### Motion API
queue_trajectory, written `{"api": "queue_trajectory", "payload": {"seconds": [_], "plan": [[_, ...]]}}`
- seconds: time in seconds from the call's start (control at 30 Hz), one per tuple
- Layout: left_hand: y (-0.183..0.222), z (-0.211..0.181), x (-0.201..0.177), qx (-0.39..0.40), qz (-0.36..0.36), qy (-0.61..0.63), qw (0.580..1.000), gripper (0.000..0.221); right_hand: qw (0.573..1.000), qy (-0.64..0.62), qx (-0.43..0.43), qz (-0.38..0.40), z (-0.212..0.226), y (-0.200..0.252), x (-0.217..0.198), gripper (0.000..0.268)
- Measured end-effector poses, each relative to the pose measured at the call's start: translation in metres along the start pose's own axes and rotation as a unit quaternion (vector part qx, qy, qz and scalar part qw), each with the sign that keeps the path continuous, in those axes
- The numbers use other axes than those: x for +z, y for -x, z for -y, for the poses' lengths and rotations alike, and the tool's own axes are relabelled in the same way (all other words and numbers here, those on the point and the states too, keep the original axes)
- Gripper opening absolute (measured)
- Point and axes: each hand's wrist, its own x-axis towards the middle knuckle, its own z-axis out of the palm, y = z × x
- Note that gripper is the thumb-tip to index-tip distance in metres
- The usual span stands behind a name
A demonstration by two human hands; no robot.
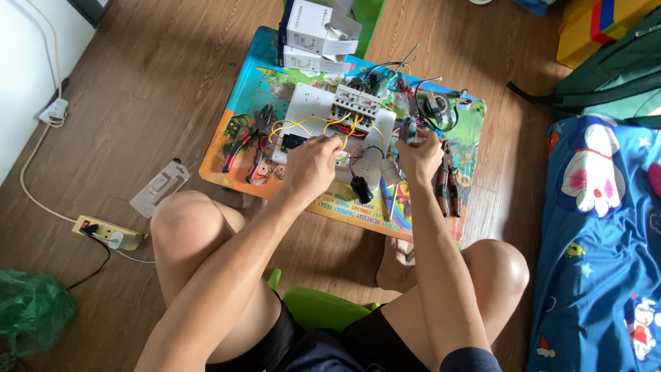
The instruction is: The person strips wires and secures them to a terminal block using an electric screwdriver.
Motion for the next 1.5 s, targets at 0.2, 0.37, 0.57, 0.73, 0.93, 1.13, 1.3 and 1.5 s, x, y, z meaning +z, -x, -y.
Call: {"api": "queue_trajectory", "payload": {"seconds": [0.2,0.37,0.57,0.73,0.93,1.13,1.3,1.5], "plan": [[-0.006,0.025,0.019,0.034,-0.036,-0.043,0.998,0.010,0.991,-0.080,-0.049,-0.096,0.050,0.013,-0.053,0.047],[-0.015,0.023,-0.004,0.058,-0.024,-0.083,0.995,0.009,0.945,-0.234,-0.162,-0.163,0.065,0.010,-0.101,0.055],[-0.045,0.025,-0.058,0.087,0.081,-0.149,0.982,0.010,0.908,-0.276,-0.261,-0.177,0.077,0.018,-0.142,0.086],[-0.070,0.032,-0.047,0.124,0.043,-0.079,0.988,0.002,0.907,-0.281,-0.284,-0.136,0.091,0.029,-0.142,0.098],[-0.092,0.033,-0.007,0.129,0.018,-0.049,0.990,0.012,0.875,-0.308,-0.366,-0.074,0.147,0.057,-0.141,0.088],[-0.102,0.034,-0.016,0.133,0.023,-0.004,0.991,0.013,0.842,-0.233,-0.485,0.033,0.192,0.040,-0.129,0.088],[-0.106,0.040,-0.025,0.126,0.078,0.007,0.989,0.011,0.822,-0.227,-0.519,0.059,0.217,0.035,-0.098,0.084],[-0.101,0.034,-0.044,0.089,0.160,0.005,0.983,0.026,0.836,-0.215,-0.502,0.046,0.212,0.024,-0.085,0.083]]}}
